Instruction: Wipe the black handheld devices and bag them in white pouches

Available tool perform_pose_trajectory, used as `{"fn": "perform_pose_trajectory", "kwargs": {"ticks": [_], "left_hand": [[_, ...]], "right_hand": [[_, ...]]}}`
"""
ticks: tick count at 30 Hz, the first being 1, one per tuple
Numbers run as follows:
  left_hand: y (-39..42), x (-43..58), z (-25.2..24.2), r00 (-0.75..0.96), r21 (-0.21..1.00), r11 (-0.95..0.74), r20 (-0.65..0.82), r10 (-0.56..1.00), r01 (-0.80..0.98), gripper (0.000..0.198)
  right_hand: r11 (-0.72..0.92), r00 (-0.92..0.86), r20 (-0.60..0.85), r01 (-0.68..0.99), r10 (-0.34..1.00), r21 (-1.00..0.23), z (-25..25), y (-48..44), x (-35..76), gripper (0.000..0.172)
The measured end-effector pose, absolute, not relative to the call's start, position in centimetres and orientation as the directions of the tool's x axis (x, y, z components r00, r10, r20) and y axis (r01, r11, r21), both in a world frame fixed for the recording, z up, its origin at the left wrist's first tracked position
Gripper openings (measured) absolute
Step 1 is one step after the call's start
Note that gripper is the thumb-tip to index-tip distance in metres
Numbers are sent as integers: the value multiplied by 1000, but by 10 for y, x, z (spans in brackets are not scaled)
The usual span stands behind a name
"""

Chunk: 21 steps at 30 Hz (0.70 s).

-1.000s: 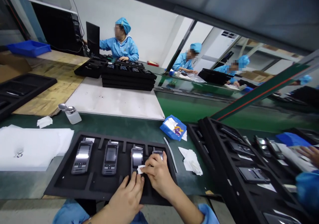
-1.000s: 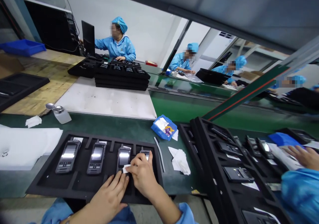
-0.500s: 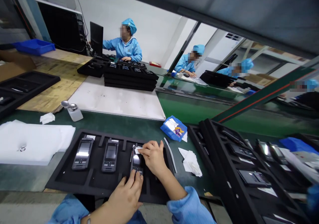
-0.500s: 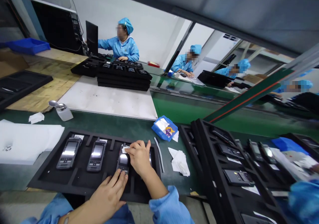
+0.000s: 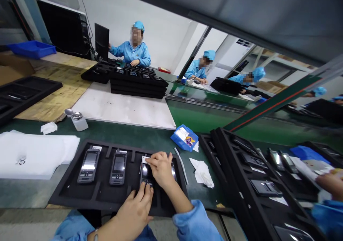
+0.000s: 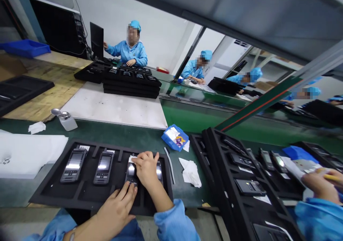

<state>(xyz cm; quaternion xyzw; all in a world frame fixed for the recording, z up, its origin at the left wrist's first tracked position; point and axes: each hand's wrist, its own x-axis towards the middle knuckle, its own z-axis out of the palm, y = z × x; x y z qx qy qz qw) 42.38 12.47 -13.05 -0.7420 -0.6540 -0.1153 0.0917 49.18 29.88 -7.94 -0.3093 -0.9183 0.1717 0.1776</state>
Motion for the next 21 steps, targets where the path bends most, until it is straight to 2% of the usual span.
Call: {"fn": "perform_pose_trajectory", "kwargs": {"ticks": [3,6,9,11,15,18,21], "left_hand": [[124,424,-132,135,26,-148,291,947,989,69],[124,423,-129,150,50,-172,296,943,984,64],[117,417,-119,139,89,-179,340,930,980,64],[107,408,-112,117,104,-173,403,907,979,60],[78,381,-106,-37,81,-2,478,877,997,52],[62,363,-113,-139,60,125,441,887,990,62],[56,354,-121,-133,50,123,405,905,991,65]], "right_hand": [[802,-804,214,448,555,-396,-83,285,497,33],[815,-849,166,400,502,-419,-87,270,519,37],[785,-837,152,409,526,-465,-85,274,530,36],[763,-796,218,401,564,-507,-81,282,521,31],[774,-779,316,315,541,-549,-74,285,467,25],[799,-825,277,303,493,-519,-75,271,420,28],[835,-859,247,305,449,-457,-81,253,403,34]]}}
